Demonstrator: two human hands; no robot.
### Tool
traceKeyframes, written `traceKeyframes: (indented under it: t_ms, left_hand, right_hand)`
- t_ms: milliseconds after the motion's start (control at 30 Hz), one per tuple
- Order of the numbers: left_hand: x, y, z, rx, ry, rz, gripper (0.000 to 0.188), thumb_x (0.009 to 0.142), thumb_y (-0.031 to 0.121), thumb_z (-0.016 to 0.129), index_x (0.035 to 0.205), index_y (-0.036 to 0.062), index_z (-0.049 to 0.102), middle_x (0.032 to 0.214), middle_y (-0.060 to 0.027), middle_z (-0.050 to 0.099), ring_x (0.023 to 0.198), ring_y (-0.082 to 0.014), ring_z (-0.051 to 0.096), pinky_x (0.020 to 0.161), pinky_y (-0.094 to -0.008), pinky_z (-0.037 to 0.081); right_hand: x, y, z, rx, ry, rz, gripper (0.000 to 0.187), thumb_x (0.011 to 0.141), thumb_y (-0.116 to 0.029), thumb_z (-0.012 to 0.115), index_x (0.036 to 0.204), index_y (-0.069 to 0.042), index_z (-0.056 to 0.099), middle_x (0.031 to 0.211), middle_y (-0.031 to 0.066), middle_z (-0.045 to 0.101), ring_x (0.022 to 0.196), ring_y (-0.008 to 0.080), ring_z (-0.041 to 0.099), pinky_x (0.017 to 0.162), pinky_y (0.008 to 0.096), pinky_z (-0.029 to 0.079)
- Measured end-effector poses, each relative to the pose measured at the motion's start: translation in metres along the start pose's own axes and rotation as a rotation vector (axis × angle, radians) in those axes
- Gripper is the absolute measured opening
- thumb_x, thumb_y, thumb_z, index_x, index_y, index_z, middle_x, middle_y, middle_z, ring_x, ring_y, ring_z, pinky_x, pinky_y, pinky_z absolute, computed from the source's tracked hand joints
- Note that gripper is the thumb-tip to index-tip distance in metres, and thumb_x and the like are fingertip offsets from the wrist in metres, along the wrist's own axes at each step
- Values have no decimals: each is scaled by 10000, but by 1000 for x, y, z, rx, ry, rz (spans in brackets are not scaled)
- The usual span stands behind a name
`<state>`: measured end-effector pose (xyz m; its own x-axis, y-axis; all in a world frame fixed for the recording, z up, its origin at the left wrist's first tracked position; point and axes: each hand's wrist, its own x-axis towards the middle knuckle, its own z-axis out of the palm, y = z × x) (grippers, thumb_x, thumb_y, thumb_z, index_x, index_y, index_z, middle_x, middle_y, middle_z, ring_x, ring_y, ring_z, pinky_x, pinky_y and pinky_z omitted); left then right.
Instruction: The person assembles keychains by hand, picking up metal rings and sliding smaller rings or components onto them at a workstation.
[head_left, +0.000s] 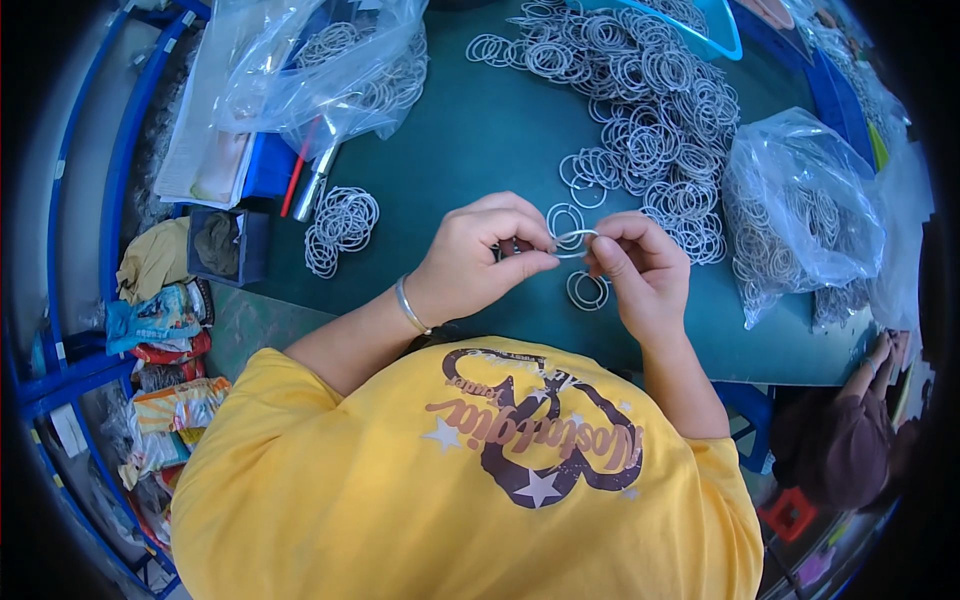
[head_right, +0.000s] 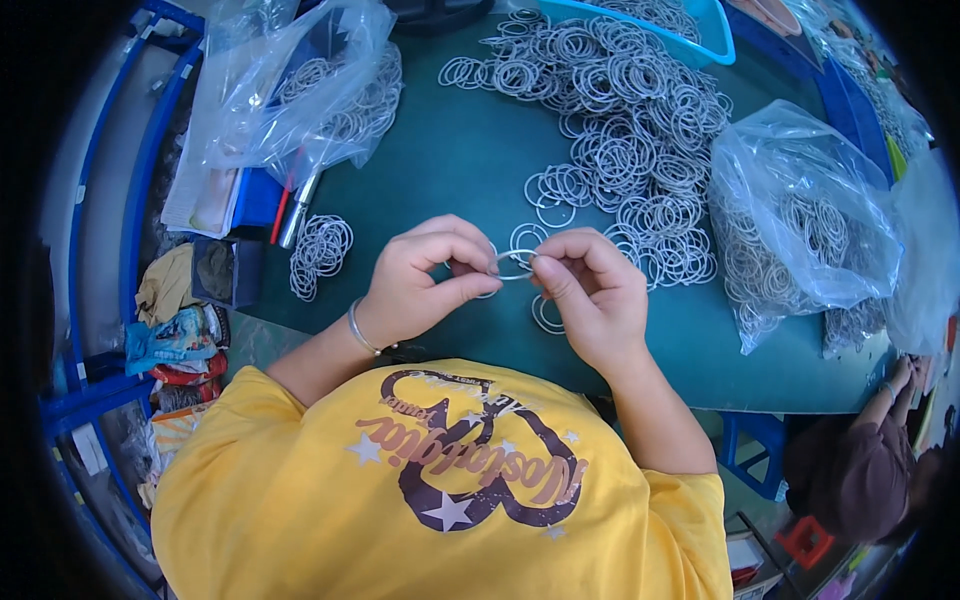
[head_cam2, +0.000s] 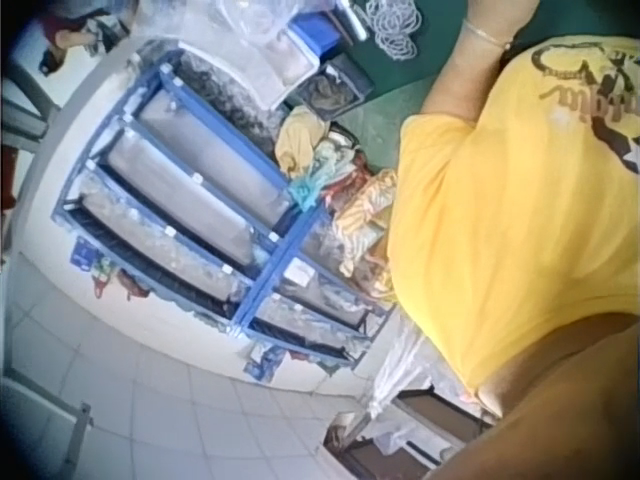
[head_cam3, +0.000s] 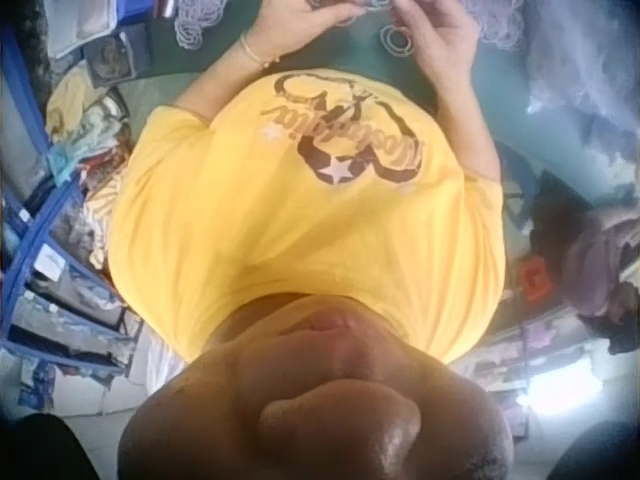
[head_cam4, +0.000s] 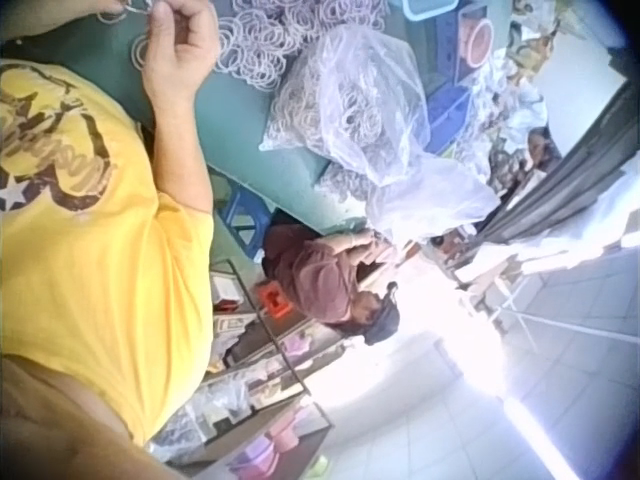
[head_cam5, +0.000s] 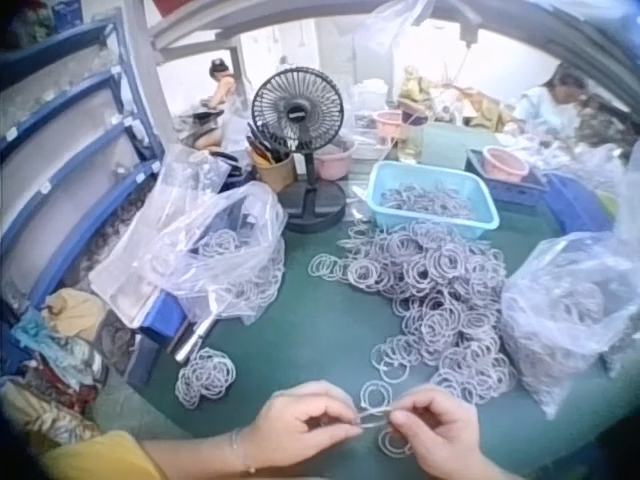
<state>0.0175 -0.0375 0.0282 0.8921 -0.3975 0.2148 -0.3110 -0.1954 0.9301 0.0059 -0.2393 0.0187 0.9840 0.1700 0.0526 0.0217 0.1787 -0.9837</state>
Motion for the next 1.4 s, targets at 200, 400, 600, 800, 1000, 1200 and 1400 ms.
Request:
traceKeyframes:
  t_ms: [200,400,600,800,1000,1200,1400]
  left_hand:
    - [-2,5,1,55,103,80,115,764,-22,684,869,-6,640,868,-83,627,718,-121,594,627,-207,475]
    - [0,15,2,92,107,122,162,727,-11,719,869,4,644,855,-72,611,708,-120,577,618,-210,458]
    - [-4,6,0,88,42,119,133,722,-17,721,832,11,653,871,-64,604,703,-109,565,612,-209,453]
    - [-5,5,1,35,112,111,119,735,-30,708,835,6,657,873,-69,608,705,-109,565,614,-207,459]
    - [-5,5,0,85,107,141,120,742,-26,708,848,7,662,863,-77,612,707,-113,575,612,-204,463]
    - [-6,4,0,2,116,167,181,710,-37,736,863,-8,645,865,-96,624,724,-130,593,611,-215,475]
    - [-7,7,2,44,169,278,249,667,-22,776,867,4,629,825,-107,647,713,-178,624,604,-244,487]
  right_hand:
    - [2,-12,3,-476,-43,-277,257,732,29,704,976,-34,654,819,54,577,700,107,546,567,211,435]
    - [1,-3,4,-394,-48,-341,145,742,34,697,877,-13,671,791,62,590,673,113,545,549,215,425]
    - [-6,5,-1,-15,-44,-152,109,817,60,625,921,31,644,914,81,567,702,114,583,608,194,478]
    - [-7,11,-9,-169,-89,-125,144,807,44,648,948,15,651,868,48,575,719,80,559,606,171,439]
    - [-16,12,-3,0,-39,22,152,832,22,635,984,22,638,850,37,586,718,72,554,608,170,438]
    - [-18,17,-1,88,-79,52,107,874,2,587,967,40,626,890,77,624,759,125,636,669,217,526]
    - [-19,18,1,82,-109,60,125,872,9,586,987,46,617,908,94,632,779,138,644,695,227,534]
